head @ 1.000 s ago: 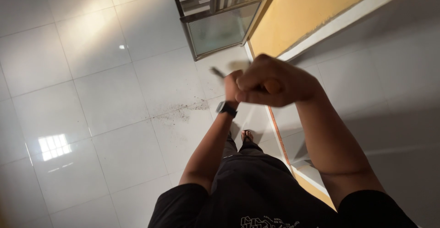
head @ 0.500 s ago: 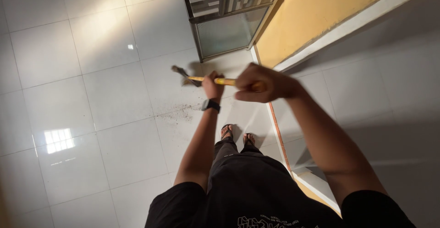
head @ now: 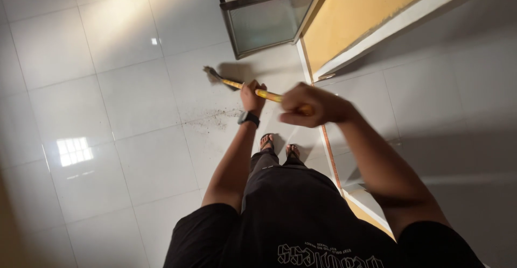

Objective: Sweep the tiled floor using a broom.

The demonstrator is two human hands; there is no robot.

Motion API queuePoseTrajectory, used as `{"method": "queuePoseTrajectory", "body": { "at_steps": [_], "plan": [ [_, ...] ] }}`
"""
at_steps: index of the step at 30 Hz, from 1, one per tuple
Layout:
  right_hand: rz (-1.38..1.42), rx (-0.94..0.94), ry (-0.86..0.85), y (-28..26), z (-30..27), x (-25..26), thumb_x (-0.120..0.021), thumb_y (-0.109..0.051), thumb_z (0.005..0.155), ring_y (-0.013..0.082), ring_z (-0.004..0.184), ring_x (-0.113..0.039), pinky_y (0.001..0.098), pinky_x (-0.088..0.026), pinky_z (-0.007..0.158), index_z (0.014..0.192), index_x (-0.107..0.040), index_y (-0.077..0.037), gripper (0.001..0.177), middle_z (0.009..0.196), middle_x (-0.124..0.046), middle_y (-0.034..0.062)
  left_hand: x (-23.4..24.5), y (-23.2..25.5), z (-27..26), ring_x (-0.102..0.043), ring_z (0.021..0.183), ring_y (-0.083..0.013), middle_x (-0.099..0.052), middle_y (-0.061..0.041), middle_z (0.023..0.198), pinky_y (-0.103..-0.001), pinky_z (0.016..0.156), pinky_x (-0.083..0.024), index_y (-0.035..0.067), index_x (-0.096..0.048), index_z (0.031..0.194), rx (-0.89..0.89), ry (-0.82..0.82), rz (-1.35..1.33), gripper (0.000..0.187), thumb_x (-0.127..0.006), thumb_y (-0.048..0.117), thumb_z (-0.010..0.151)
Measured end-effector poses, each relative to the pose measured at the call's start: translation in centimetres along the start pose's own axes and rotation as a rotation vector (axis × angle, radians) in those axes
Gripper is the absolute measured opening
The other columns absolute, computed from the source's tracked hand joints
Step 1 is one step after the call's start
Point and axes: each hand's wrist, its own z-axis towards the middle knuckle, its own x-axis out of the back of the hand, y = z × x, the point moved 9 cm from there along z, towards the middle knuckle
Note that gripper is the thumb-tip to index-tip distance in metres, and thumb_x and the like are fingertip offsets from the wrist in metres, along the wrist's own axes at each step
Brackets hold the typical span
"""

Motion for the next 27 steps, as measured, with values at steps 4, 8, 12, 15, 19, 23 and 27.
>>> {"method": "queuePoseTrajectory", "body": {
  "at_steps": [4,8,12,15,19,23,27],
  "plan": [
    [-0.092,-0.022,0.114,-7.4,-2.5,4.5,-0.074,-0.004,0.09,0.0239,0.052,-0.035,0.04,-0.028,0.053,0.067,-0.036,-0.004,0.044,0.06,-0.033,0.0082,-2.8,5.3,0.2,-0.058,0.064,-0.041,-0.057,-0.018,0.068,-0.046,0.058,-0.045,0.002,-0.05,0.071,0.073,-0.033,-0.142,0.028,-0.074,0.011,0.082],
    [-0.135,-0.025,0.083,-9.7,-0.9,3.6,-0.073,-0.011,0.09,0.0247,0.05,-0.045,0.0393,-0.033,0.05,0.074,-0.049,-0.005,0.03,0.058,-0.043,0.0071,-6.3,8.2,-1.9,-0.06,0.068,-0.0384,-0.058,-0.02,0.069,-0.045,0.064,-0.048,0.001,-0.053,0.072,0.291,-0.358,-0.176,0.032,-0.075,0.016,0.09],
    [-0.188,-0.08,-0.004,-3.7,1.0,-1.4,-0.076,-0.016,0.094,0.0266,0.045,-0.043,0.0395,-0.035,0.049,0.065,-0.044,-0.006,0.045,0.051,-0.038,0.0106,-6.9,6.2,-4.2,-0.062,0.068,-0.0327,-0.062,-0.016,0.07,-0.042,0.064,-0.049,0.001,-0.058,0.075,0.273,-0.501,-0.217,0.029,-0.076,0.02,0.088],
    [-0.128,0.004,0.061,-1.2,0.3,-2.6,-0.076,-0.015,0.096,0.0278,0.049,-0.039,0.04,-0.033,0.051,0.066,-0.038,-0.004,0.051,0.055,-0.036,0.0116,-6.9,2.6,-5.8,-0.063,0.068,-0.0284,-0.065,-0.014,0.071,-0.04,0.064,-0.051,0.001,-0.061,0.077,0.254,-0.589,-0.254,0.029,-0.076,0.023,0.086],
    [-0.065,0.03,0.105,-2.7,-3.8,-1.1,-0.076,-0.011,0.09,0.0257,0.043,-0.04,0.0393,-0.031,0.048,0.061,-0.041,-0.007,0.045,0.051,-0.035,0.0092,-10.3,0.4,-8.2,-0.064,0.068,-0.0241,-0.068,-0.011,0.072,-0.037,0.064,-0.052,0.001,-0.064,0.079,0.222,-0.67,-0.276,0.029,-0.076,0.026,0.084],
    [-0.184,-0.004,0.057,-8.2,-7.3,2.2,-0.074,-0.006,0.09,0.0305,0.051,-0.04,0.0419,-0.03,0.054,0.065,-0.035,-0.005,0.047,0.058,-0.034,0.0119,-9.7,8.8,-7.5,-0.062,0.066,-0.0186,-0.065,-0.01,0.073,-0.033,0.061,-0.051,0.002,-0.06,0.077,0.302,-0.562,-0.277,0.033,-0.08,0.025,0.088],
    [-0.245,0.013,0.043,-9.0,-8.8,3.2,-0.077,-0.01,0.085,0.029,0.05,-0.043,0.0415,-0.033,0.051,0.061,-0.04,-0.006,0.044,0.054,-0.038,0.0105,-9.1,15.5,-7.7,-0.06,0.067,-0.0211,-0.062,-0.012,0.072,-0.035,0.061,-0.049,0.001,-0.057,0.077,0.216,-0.442,-0.336,0.032,-0.081,0.02,0.085]
  ]
}}
